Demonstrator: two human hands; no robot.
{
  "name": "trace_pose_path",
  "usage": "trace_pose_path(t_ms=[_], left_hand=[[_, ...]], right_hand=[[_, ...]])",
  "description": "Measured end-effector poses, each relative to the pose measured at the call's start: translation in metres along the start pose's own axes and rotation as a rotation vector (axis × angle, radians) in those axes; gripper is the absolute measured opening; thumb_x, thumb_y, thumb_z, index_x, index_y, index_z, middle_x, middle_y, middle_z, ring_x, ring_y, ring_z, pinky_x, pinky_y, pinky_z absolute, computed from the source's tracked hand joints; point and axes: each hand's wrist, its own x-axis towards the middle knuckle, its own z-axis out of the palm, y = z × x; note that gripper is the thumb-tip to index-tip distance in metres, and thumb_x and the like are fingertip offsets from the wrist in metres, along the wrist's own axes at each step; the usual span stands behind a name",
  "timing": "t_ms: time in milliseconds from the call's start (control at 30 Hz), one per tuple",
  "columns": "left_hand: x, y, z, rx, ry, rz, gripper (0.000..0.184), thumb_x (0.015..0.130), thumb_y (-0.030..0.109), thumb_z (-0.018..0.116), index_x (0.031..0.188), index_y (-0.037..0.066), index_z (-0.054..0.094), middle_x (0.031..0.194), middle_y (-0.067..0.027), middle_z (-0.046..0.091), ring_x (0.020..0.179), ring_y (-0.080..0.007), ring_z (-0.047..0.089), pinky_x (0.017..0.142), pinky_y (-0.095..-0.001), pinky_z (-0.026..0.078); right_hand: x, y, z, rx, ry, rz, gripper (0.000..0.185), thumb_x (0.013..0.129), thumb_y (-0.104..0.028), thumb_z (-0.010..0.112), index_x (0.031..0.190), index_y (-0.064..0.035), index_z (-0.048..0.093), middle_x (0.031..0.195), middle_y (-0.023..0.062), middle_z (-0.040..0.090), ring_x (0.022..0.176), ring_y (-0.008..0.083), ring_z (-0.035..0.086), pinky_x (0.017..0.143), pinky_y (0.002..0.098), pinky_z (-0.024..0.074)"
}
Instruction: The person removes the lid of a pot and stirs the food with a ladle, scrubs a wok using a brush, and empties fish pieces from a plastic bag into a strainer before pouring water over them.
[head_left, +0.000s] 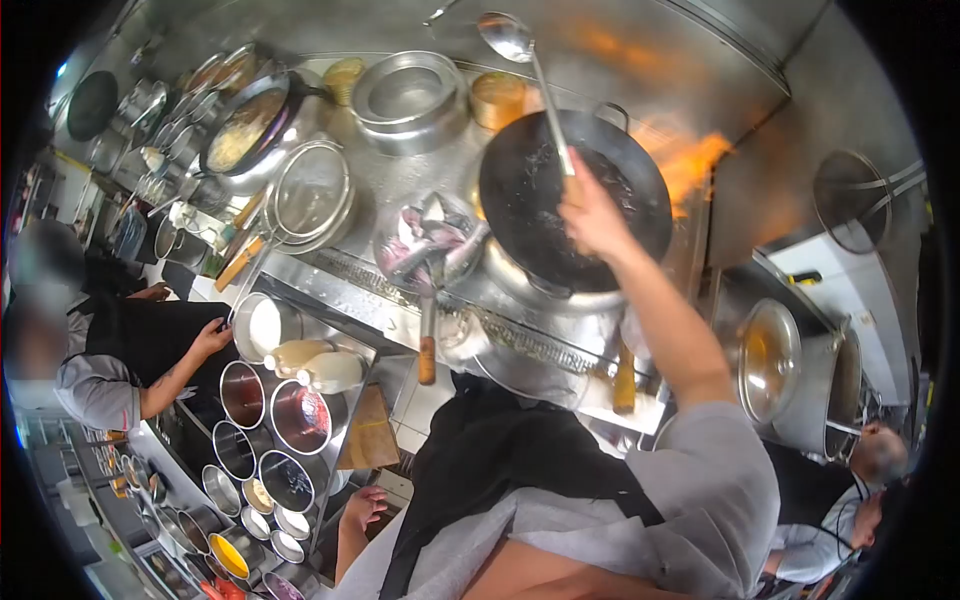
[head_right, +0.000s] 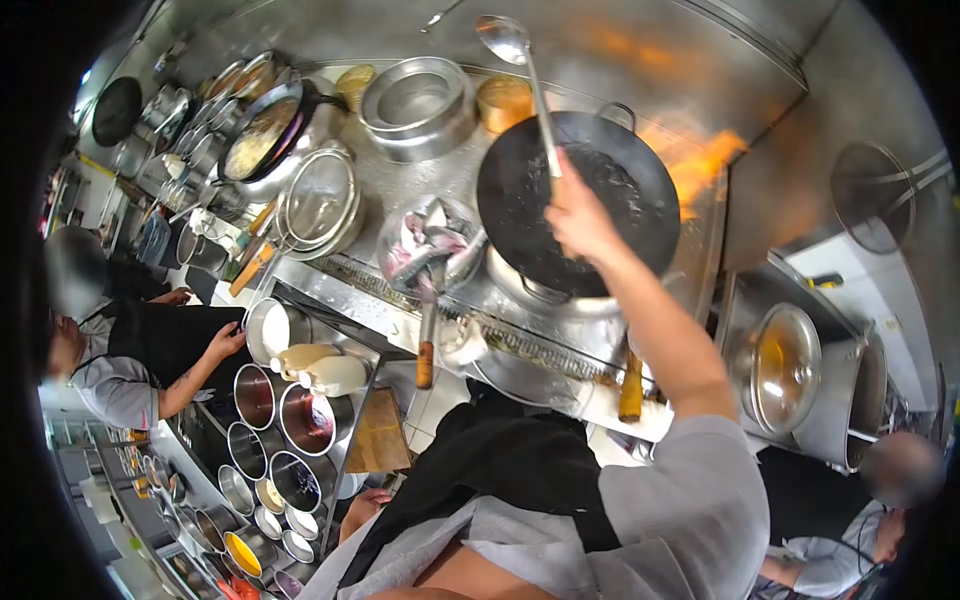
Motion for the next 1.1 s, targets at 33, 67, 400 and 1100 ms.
trace_pose_path(t_ms=[33, 67, 400, 1100], left_hand=[[0.006, 0.004, -0.004, -0.104, -0.011, 0.042, 0.049, 0.080, -0.003, 0.044, 0.125, 0.013, 0.056, 0.119, -0.0014, 0.065, 0.095, -0.0189, 0.063, 0.080, -0.0394, 0.046], [0.004, 0.017, -0.005, -0.114, -0.004, 0.046, 0.049, 0.080, -0.003, 0.044, 0.125, 0.013, 0.056, 0.119, -0.0014, 0.065, 0.095, -0.0189, 0.063, 0.080, -0.0394, 0.046], [-0.050, 0.033, -0.009, -0.293, 0.089, 0.052, 0.038, 0.086, 0.003, 0.048, 0.122, 0.012, 0.058, 0.119, -0.0032, 0.065, 0.087, -0.0139, 0.063, 0.070, -0.0278, 0.045], [-0.021, 0.253, 0.080, 0.373, 0.262, 0.675, 0.030, 0.094, 0.020, 0.055, 0.115, 0.000, 0.062, 0.106, -0.0198, 0.067, 0.104, -0.0258, 0.065, 0.087, -0.0352, 0.049]], right_hand=[[0.039, 0.014, 0.033, 0.078, 0.017, -0.057, 0.089, 0.079, 0.011, 0.048, 0.154, -0.0265, 0.018, 0.071, 0.0021, 0.048, 0.046, 0.0105, 0.042, 0.040, 0.0276, 0.0354], [0.077, 0.021, 0.063, 0.143, -0.010, -0.046, 0.088, 0.079, 0.011, 0.049, 0.154, -0.0244, 0.018, 0.071, 0.0025, 0.049, 0.045, 0.0109, 0.042, 0.039, 0.0285, 0.0352], [0.288, 0.046, 0.234, -0.052, 0.085, 0.126, 0.077, 0.077, 0.004, 0.049, 0.150, -0.0043, 0.025, 0.087, 0.0165, 0.063, 0.057, 0.0234, 0.060, 0.047, 0.0377, 0.0459], [0.280, 0.005, 0.177, 1.595, -0.445, 0.181, 0.010, 0.075, -0.002, 0.053, 0.070, -0.0015, 0.044, 0.064, 0.0070, 0.045, 0.056, 0.0181, 0.047, 0.049, 0.0267, 0.0434]])
